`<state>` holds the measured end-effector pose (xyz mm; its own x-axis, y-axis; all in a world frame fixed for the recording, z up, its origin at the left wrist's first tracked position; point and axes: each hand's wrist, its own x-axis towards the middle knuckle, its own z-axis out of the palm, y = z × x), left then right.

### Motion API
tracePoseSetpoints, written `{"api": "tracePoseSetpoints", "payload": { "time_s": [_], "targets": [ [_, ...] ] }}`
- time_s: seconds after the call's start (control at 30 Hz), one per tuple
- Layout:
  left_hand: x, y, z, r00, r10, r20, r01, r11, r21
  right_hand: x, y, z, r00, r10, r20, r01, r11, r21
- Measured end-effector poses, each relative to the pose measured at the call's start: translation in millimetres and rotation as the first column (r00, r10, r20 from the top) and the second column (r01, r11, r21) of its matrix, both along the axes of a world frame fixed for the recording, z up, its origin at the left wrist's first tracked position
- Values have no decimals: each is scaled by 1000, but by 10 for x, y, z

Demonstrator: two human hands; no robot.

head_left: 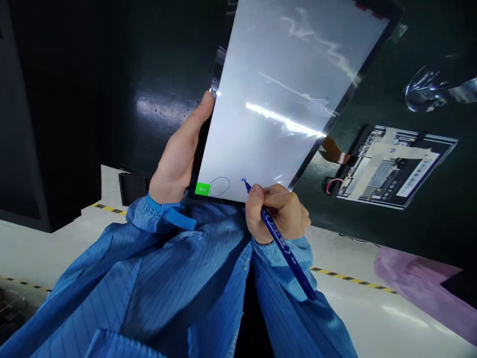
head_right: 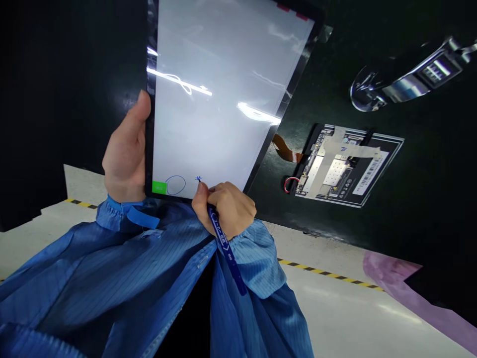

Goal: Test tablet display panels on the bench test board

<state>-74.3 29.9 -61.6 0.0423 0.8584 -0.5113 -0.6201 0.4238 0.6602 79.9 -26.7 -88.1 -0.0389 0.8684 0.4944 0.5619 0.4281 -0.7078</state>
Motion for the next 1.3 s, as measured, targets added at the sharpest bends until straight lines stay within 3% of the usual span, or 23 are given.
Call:
{"api": "tracePoseSetpoints", "payload": {
  "time_s": [0.13,0.33,0.63,0.83,1.17,1.3],
  "targets": [
    [-4,-10,-25,1000,18,12,-18,1000,-1,20,-3,8,996,72,55,-72,997,-18],
    [-5,-6,-3,998,50,-44,-51,999,-8,-21,14,-27,999,-38,27,37,998,46],
    [1,-4,9,998,50,34,-51,998,23,11,6,-26,999,29,43,-29,999,17],
    [-5,10,15,995,52,88,-50,998,-29,-8,24,-47,999,26,-21,-25,998,59],
    [-20,-7,-22,984,35,177,-37,999,12,-30,28,-35,999,-7,-39,11,996,84],
    [-9,-1,-9,985,35,169,-38,999,16,-1,12,-5,997,81,21,-81,996,25]
  ]
}}
